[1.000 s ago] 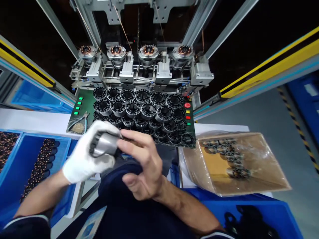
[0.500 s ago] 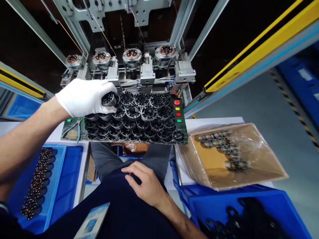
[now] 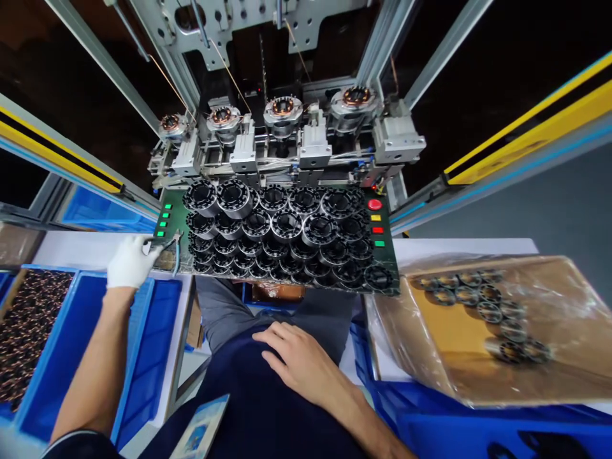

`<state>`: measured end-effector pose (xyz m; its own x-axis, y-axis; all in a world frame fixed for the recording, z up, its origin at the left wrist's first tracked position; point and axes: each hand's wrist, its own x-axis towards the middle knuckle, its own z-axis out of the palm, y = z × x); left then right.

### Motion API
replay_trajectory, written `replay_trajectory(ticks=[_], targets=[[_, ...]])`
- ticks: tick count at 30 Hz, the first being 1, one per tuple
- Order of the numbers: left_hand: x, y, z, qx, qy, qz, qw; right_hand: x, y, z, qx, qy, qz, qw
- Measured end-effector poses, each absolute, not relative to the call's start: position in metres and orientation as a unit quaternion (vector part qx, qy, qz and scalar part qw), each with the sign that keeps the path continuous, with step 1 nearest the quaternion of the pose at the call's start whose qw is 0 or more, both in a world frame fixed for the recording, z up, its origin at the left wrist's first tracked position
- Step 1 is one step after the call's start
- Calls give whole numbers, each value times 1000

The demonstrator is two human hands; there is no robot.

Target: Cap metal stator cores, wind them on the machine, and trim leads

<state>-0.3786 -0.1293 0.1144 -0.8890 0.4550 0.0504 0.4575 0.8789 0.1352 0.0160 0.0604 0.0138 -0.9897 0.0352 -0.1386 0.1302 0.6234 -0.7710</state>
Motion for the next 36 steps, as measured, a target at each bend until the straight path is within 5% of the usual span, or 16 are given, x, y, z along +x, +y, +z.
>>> replay_trajectory(ticks=[5,10,14,21,30,36], targets=[[-400,-156,32,-160,-981,-108,1,-8,47,13,-9,912,-396,105],[-383,-179,32,-108,-967,-231,25,-36,33,19,-47,896,-435,83],[-307,-186,35,-176,-902,-394,23,-54,18,19,42,861,-506,-21],[-174,-156,12,-316,-713,-571,-258,-59,10,-3,140,766,-610,-146],[-211,-120,5,-532,-631,-300,-478,7,35,18,127,739,-644,-153],[-341,-80,-36,-444,-843,-129,-275,68,103,108,215,865,-436,-121]])
